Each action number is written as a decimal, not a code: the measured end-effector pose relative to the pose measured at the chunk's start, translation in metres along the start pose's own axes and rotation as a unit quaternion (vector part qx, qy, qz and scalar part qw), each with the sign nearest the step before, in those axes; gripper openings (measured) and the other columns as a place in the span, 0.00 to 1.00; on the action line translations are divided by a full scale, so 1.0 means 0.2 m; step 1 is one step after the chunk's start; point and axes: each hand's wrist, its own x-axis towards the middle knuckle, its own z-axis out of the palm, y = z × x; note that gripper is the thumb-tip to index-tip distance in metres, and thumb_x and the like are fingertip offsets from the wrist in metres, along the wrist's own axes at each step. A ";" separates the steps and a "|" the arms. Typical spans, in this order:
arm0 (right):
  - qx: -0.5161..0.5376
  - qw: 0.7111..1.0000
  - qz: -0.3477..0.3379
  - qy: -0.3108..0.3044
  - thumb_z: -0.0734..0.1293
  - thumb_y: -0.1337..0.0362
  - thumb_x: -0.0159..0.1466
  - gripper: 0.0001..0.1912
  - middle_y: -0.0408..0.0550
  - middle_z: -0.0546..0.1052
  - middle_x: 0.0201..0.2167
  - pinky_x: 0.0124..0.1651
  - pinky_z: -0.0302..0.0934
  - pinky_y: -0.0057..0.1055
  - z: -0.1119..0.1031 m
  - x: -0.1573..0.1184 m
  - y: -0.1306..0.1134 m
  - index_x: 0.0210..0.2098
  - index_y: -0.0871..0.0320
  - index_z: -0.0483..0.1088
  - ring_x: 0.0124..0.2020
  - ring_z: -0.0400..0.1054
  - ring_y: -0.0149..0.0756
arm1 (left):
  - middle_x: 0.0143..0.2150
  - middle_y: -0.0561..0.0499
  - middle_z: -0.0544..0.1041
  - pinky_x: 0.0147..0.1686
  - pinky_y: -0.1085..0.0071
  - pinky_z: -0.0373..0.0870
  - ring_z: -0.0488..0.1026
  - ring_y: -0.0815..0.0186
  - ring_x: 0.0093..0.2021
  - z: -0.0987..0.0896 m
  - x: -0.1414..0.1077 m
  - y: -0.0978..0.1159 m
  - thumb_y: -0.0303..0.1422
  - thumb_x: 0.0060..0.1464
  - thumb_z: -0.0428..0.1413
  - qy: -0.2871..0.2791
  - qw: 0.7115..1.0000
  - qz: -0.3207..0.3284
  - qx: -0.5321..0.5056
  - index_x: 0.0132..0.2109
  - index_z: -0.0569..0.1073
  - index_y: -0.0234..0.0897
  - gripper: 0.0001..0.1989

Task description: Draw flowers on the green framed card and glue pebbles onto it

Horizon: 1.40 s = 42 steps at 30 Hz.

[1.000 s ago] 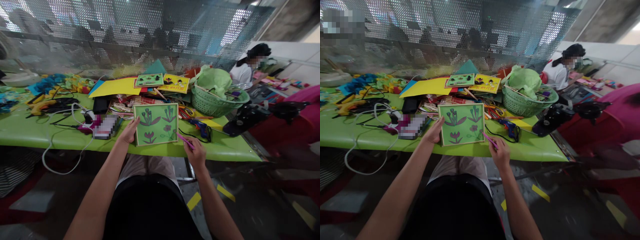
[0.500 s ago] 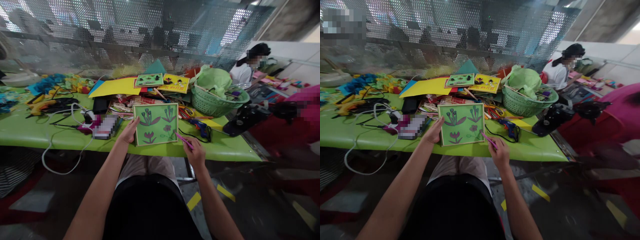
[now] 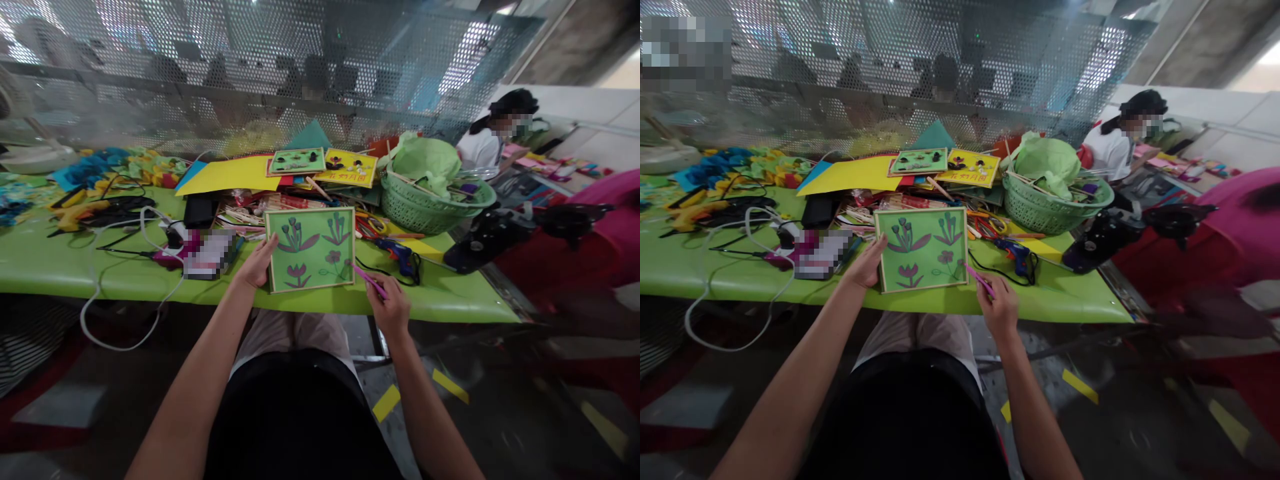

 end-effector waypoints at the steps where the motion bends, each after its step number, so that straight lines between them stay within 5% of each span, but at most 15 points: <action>1: -0.001 1.000 0.001 0.000 0.65 0.64 0.70 0.08 0.51 0.82 0.41 0.46 0.72 0.44 0.00 0.00 0.00 0.46 0.51 0.74 0.41 0.76 0.45 | 0.48 0.43 0.85 0.56 0.51 0.78 0.82 0.49 0.52 0.00 0.00 0.00 0.44 0.57 0.67 0.001 1.000 0.001 0.001 0.54 0.77 0.36 0.23; 42: -0.012 1.000 -0.012 0.007 0.65 0.67 0.70 0.07 0.51 0.82 0.40 0.46 0.70 0.41 0.01 0.00 -0.01 0.45 0.54 0.74 0.41 0.76 0.44 | 0.49 0.44 0.85 0.57 0.52 0.78 0.82 0.52 0.53 0.00 0.01 0.00 0.41 0.62 0.62 -0.008 1.000 -0.004 -0.011 0.57 0.75 0.37 0.19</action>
